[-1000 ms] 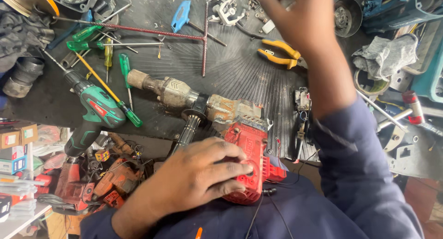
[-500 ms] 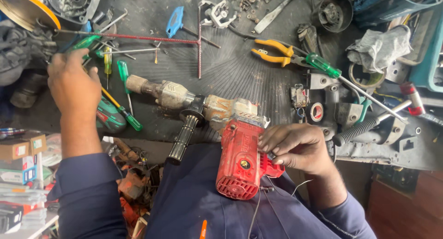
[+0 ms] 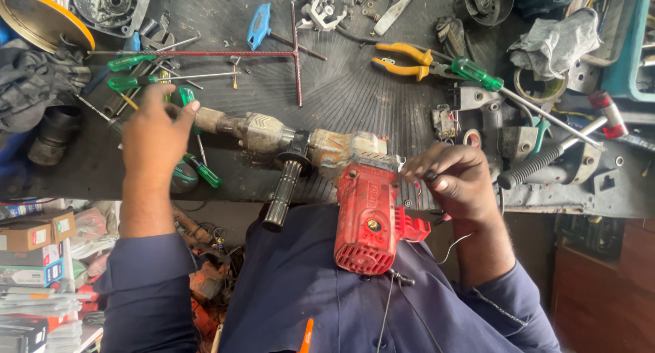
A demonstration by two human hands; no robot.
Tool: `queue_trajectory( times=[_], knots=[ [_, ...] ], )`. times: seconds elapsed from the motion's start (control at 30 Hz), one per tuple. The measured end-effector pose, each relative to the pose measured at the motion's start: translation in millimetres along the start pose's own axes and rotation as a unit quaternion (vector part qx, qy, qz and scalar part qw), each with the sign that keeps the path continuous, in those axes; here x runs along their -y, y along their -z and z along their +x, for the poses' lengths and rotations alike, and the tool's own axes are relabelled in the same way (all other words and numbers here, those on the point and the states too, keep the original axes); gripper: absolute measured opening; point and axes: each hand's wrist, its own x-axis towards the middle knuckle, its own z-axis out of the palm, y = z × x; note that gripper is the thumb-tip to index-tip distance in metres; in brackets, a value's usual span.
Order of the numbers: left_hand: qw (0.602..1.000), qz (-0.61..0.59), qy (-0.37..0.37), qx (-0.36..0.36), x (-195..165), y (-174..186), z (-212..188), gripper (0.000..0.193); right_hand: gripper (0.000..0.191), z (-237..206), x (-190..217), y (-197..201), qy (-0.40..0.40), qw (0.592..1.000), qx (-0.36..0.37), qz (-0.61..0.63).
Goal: The person repairs a red power tool at a cluttered workbench. They handle the tool's red housing, unscrew parts with a screwdriver, reposition the housing, fit components together by hand, use pliers, and work on the tool's wiring and internal parts.
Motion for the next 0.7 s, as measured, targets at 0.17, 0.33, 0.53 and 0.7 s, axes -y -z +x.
queue_trajectory(
  times=[0.17, 0.33, 0.53, 0.7],
  knots=[
    [0.992, 0.054, -0.107, -0.049, 1.7, -0.7, 13.2, 0.050, 0.020, -10.7, 17.7, -12.2, 0.027, 0.995, -0.003, -0.098],
    [0.996, 0.081, -0.039, 0.011, 11.3, -4.9, 33.0, 0.047, 0.026, -9.5, 47.1, -18.1, 0.041, 0.776, -0.070, -0.625],
    [0.997, 0.046, -0.053, -0.036, 2.8, 0.1, 31.5, 0.035, 0.025, -23.4, 90.6, 12.1, 0.076, 0.739, -0.248, -0.622],
    [0.964, -0.253, -0.030, -0.072, -6.0, 16.4, 25.3, 0.030, 0.020, -41.6, 92.8, 43.1, 0.159, 0.872, -0.242, -0.394]
  ],
)
